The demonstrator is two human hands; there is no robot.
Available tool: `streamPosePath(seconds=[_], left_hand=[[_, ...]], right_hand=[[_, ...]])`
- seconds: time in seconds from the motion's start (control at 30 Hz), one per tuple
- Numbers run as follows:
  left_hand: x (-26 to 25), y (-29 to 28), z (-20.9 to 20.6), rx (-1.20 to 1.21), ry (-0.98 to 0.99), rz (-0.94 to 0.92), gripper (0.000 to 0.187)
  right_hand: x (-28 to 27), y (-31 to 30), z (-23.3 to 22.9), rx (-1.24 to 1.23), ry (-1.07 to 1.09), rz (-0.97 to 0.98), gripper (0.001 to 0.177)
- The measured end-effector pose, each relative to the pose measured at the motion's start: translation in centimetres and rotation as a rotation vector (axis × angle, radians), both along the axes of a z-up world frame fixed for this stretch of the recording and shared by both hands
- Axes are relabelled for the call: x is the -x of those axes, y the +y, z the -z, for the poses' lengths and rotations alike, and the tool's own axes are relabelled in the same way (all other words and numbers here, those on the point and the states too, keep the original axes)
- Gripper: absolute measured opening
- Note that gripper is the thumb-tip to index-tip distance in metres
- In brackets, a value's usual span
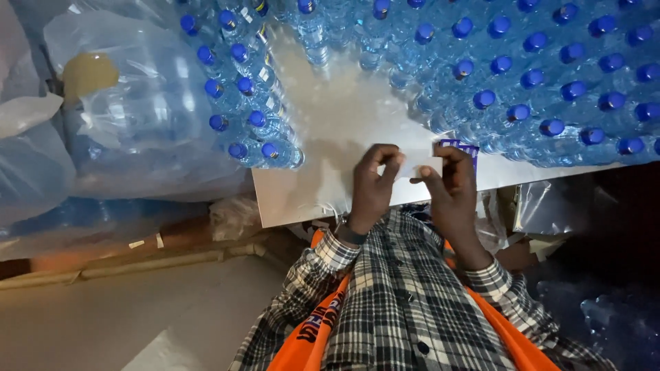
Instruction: Manually applying adhesive labels to plastic water bottles.
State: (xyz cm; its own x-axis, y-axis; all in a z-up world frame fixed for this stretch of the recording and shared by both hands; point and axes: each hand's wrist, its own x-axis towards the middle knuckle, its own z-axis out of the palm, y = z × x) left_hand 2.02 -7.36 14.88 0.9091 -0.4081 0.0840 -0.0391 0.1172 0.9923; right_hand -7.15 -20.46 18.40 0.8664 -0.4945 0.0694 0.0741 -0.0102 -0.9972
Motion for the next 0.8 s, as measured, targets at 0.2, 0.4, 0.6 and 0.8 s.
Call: streamPosePath(seconds=[0.2,0.4,0.6,0.8], left_hand=[[-2.9,2.4,-0.6,0.077,-0.053,-0.299,0.015],[-1.7,0.9,1.7,-0.073,-0.070,-0.126,0.019],[-0.4,0.0,-0.5,-0.019,-0.126,-0.021,0.014],[-0.1,0.5,1.2,0.104,0.088,0.025,0.023]], right_hand=[[5.6,-3.6,13.9,0.503,0.717,-0.172,0.033],[2.3,-2.1,2.4,0.034,0.399,-0.165,0.043],[-1.2,-0.7,-0.3,0.025,0.177,-0.067,0.022],[-1.5,0.1,0.9,0.064,0.077,-0.154,0.010]])
